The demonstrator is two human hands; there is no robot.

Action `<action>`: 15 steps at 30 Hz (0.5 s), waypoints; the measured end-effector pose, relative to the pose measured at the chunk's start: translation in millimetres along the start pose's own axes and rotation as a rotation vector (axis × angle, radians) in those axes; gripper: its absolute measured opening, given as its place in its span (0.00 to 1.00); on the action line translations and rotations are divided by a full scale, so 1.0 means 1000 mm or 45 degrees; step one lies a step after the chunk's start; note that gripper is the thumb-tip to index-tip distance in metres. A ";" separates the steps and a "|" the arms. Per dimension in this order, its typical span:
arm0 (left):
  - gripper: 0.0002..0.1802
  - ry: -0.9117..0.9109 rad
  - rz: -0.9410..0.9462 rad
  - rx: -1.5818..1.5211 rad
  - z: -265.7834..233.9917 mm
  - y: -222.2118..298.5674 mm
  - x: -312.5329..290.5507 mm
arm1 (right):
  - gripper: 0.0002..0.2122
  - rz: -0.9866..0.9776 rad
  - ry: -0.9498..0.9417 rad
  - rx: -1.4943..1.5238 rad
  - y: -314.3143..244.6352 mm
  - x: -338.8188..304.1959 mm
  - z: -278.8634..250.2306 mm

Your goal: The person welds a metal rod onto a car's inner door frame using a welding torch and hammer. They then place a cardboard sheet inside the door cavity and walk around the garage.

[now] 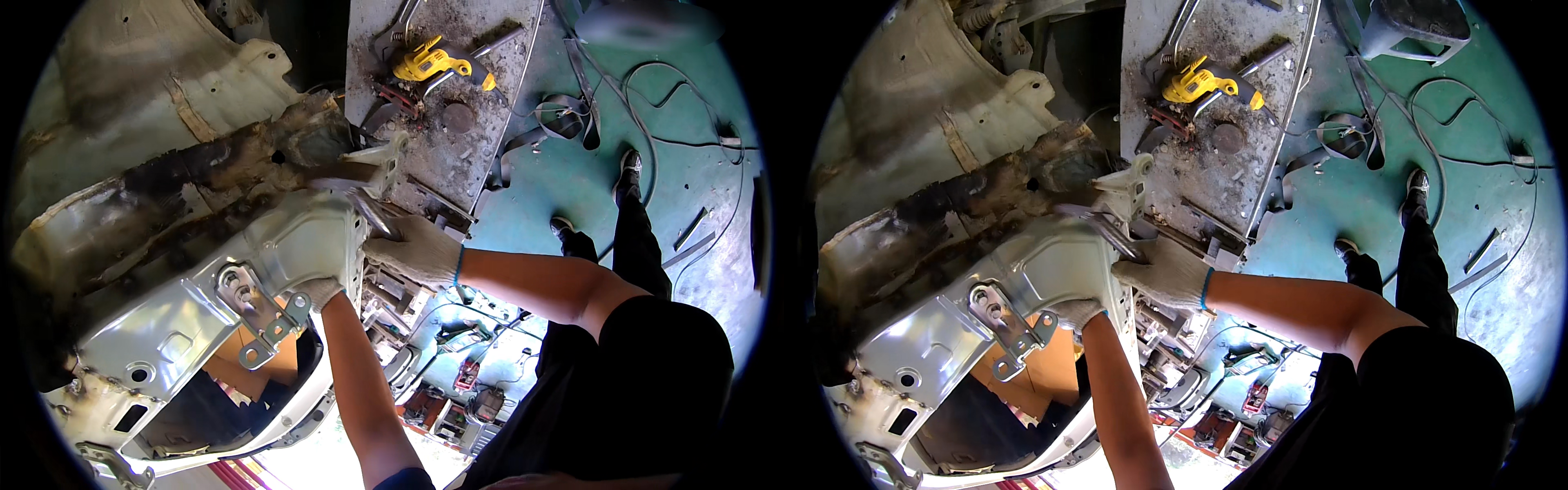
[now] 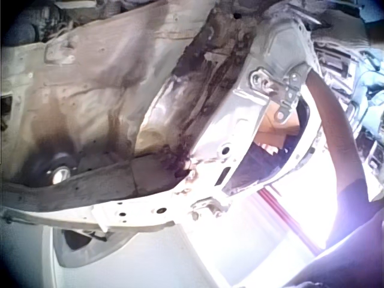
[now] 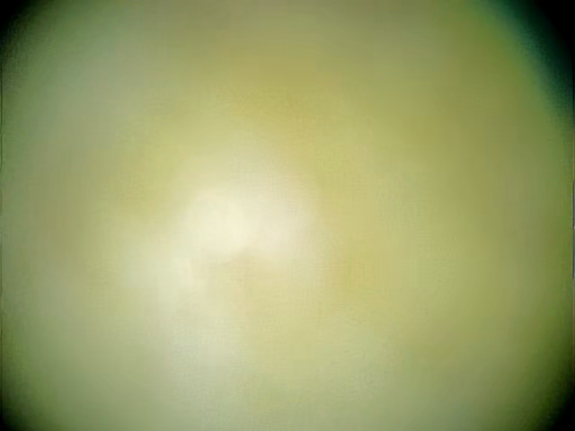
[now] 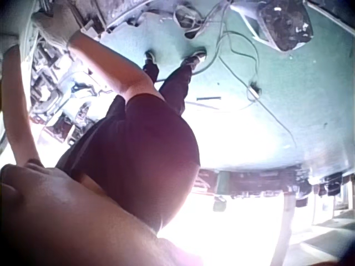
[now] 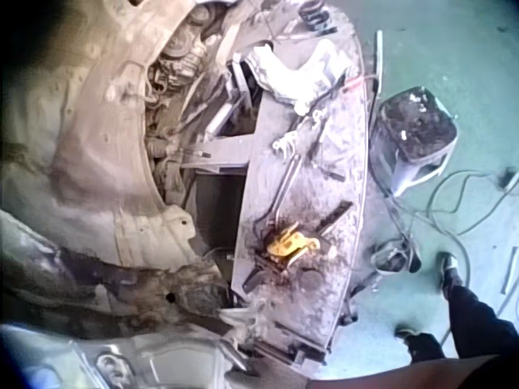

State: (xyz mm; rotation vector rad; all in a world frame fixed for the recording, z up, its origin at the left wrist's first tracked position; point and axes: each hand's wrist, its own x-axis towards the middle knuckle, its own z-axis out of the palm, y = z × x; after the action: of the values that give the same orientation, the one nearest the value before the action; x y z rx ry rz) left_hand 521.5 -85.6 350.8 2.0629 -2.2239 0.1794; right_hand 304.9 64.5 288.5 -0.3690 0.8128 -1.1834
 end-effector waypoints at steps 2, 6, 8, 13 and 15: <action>0.28 -0.009 -0.007 0.002 -0.001 0.000 -0.003 | 0.13 -0.068 0.069 0.216 -0.006 -0.004 0.004; 0.28 -0.022 -0.012 0.018 0.000 0.002 -0.001 | 0.09 0.049 -0.267 0.399 -0.035 -0.009 -0.015; 0.28 -0.034 -0.015 0.023 0.004 0.002 0.000 | 0.09 0.121 -0.255 0.506 -0.038 -0.009 -0.016; 0.28 -0.034 -0.020 0.037 0.002 0.001 -0.002 | 0.09 0.178 -0.273 1.025 -0.049 -0.013 -0.019; 0.29 -0.036 -0.026 0.042 0.000 0.004 -0.002 | 0.10 0.273 -0.428 0.684 -0.043 -0.007 -0.021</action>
State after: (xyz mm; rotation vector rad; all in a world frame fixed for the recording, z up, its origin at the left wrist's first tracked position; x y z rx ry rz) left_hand 517.8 -83.3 350.8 2.1170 -2.2305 0.1875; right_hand 259.1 58.7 304.9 -0.0297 0.2176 -1.0527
